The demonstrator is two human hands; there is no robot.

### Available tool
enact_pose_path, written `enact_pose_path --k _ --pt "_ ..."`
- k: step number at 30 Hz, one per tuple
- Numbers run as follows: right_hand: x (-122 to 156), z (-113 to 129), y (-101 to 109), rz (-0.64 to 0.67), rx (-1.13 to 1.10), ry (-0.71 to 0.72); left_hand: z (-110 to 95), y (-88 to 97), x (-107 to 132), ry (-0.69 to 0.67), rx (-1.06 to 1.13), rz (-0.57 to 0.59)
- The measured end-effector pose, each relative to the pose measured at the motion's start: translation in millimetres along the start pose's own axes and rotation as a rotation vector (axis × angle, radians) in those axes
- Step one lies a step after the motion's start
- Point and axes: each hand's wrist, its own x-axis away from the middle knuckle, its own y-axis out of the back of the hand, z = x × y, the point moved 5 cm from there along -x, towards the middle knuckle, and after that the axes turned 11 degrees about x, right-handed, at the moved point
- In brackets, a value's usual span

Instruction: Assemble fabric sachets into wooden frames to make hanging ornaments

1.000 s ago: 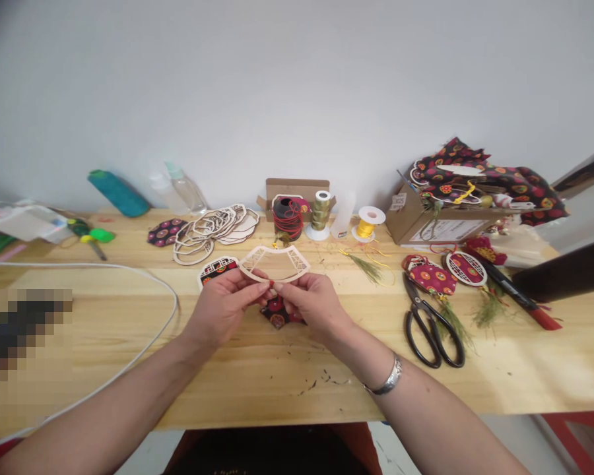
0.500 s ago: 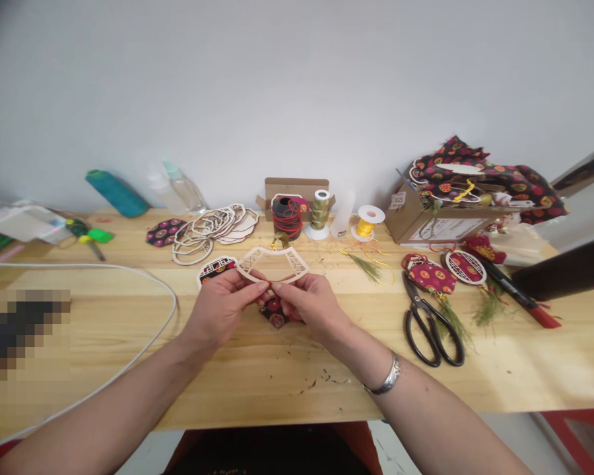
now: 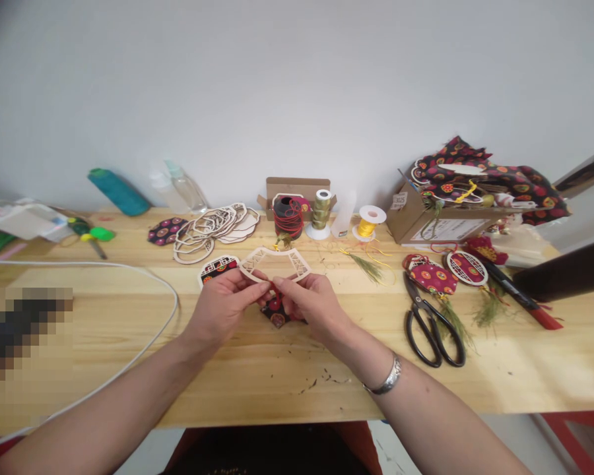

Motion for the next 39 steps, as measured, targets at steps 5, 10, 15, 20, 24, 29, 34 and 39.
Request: enact_pose_path --k 5,10,15,20,24,29,34,39 --pt "0 0 -1 0.004 -0.002 -0.006 -1 -0.7 1 -0.016 -0.028 0.008" --pt "0 0 -2 0.004 0.002 -0.011 -1 -0.8 1 -0.012 -0.025 -0.003" --pt "0 1 -1 -0.016 -0.013 -0.009 1 -0.2 0 0.001 0.012 0.007" --pt "0 1 -1 -0.005 -0.026 -0.020 1 0.2 0 0.001 0.010 0.010" --pt "0 0 -2 0.011 -0.048 -0.023 1 0.5 0 0.002 0.007 -0.001" --pt "-1 0 -1 0.005 -0.055 -0.030 2 0.9 -1 0.009 0.041 -0.020" --pt "2 -1 6 -0.131 0.093 -0.054 -1 2.1 -2 0.019 0.115 -0.113" --pt "16 15 9 -0.405 0.660 0.370 -3 1.9 -1 0.044 0.180 -0.163"
